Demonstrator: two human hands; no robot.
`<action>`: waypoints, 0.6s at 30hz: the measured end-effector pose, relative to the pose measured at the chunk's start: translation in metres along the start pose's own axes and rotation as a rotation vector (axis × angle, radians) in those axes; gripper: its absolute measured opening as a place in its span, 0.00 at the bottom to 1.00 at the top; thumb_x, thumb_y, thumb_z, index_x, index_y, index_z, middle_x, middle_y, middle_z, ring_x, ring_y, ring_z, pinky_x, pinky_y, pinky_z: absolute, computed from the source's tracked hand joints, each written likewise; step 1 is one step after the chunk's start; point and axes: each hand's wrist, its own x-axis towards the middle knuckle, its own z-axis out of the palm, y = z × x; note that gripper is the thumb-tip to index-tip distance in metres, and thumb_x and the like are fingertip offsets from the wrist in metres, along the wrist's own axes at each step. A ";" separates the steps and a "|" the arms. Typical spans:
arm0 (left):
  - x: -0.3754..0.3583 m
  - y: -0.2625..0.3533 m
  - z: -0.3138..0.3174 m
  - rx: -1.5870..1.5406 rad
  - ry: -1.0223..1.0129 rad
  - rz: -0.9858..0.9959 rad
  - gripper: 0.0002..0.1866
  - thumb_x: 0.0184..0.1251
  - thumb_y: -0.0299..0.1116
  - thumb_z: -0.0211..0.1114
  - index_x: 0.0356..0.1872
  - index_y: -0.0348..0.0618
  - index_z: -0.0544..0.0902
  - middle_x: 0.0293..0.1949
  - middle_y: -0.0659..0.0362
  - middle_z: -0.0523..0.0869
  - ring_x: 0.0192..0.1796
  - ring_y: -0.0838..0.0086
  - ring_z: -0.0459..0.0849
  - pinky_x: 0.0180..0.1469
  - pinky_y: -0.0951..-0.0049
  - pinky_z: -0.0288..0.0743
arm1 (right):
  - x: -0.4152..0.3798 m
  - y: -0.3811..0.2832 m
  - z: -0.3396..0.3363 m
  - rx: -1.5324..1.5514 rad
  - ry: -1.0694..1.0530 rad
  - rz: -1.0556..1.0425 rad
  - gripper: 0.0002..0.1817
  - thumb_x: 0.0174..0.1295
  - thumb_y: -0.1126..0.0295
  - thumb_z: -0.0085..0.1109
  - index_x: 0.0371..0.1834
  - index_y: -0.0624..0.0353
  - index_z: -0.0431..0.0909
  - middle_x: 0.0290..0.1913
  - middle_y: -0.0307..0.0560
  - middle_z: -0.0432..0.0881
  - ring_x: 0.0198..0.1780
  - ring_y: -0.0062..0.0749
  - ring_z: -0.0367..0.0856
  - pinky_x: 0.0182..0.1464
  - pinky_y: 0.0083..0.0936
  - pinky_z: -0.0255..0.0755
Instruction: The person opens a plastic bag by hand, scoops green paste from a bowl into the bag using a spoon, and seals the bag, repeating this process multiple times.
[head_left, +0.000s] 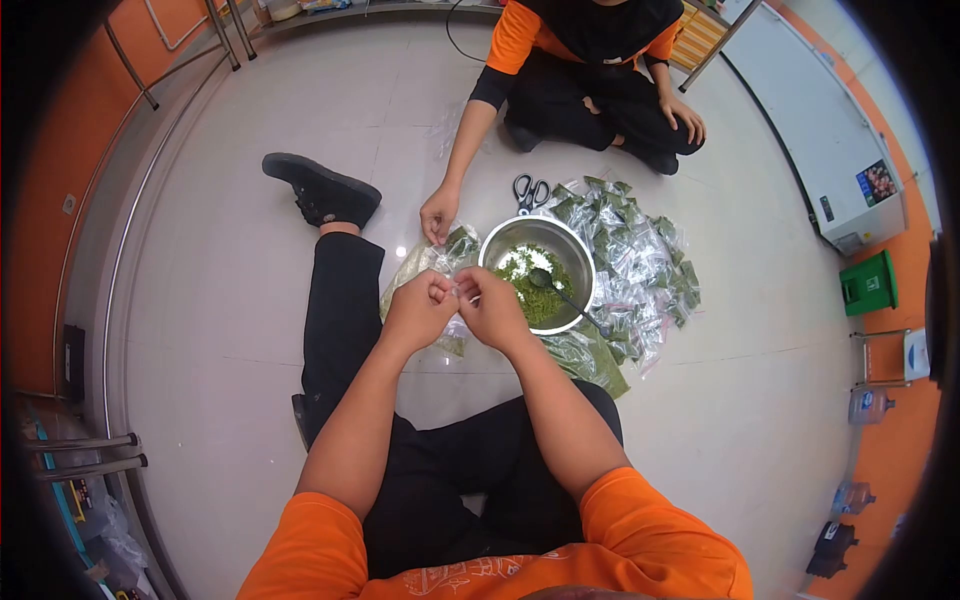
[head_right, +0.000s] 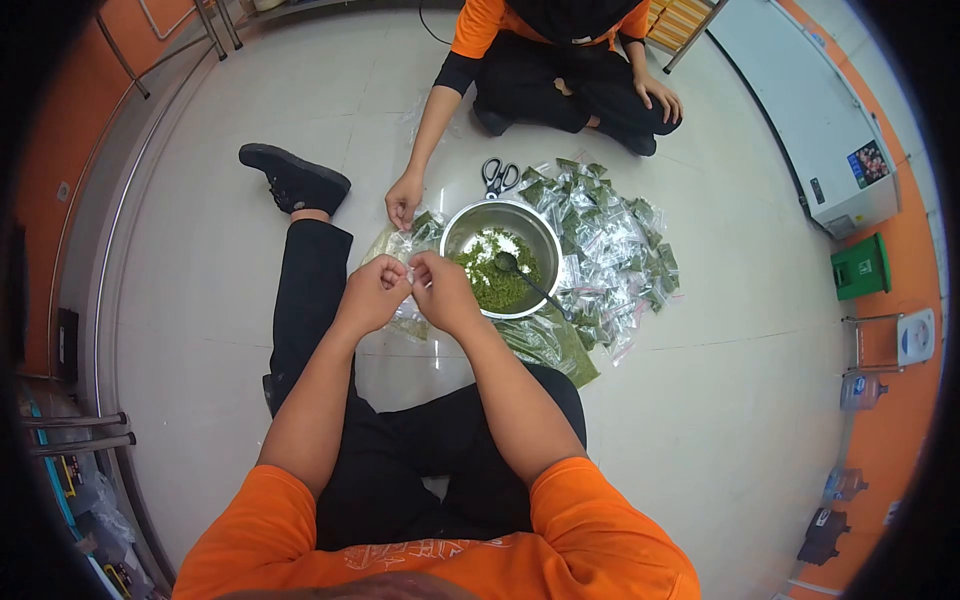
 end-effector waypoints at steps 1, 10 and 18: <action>-0.001 0.002 -0.002 0.072 -0.005 -0.014 0.12 0.59 0.31 0.69 0.41 0.36 0.81 0.30 0.59 0.85 0.32 0.78 0.83 0.40 0.75 0.78 | 0.002 0.001 -0.002 -0.082 0.065 0.005 0.12 0.54 0.79 0.63 0.43 0.66 0.80 0.33 0.54 0.82 0.34 0.42 0.84 0.40 0.33 0.79; -0.002 -0.005 0.022 0.090 0.180 0.062 0.10 0.64 0.32 0.64 0.39 0.37 0.77 0.27 0.55 0.81 0.30 0.70 0.82 0.37 0.68 0.77 | 0.003 0.014 -0.001 -0.123 0.093 -0.089 0.10 0.54 0.80 0.65 0.41 0.63 0.83 0.34 0.52 0.82 0.32 0.38 0.85 0.37 0.29 0.79; 0.003 -0.008 0.024 0.019 0.290 0.135 0.16 0.57 0.23 0.68 0.46 0.38 0.76 0.35 0.55 0.79 0.31 0.68 0.81 0.37 0.69 0.78 | 0.001 0.006 -0.001 -0.147 0.111 -0.132 0.12 0.53 0.80 0.65 0.41 0.62 0.84 0.36 0.49 0.83 0.31 0.34 0.83 0.36 0.27 0.79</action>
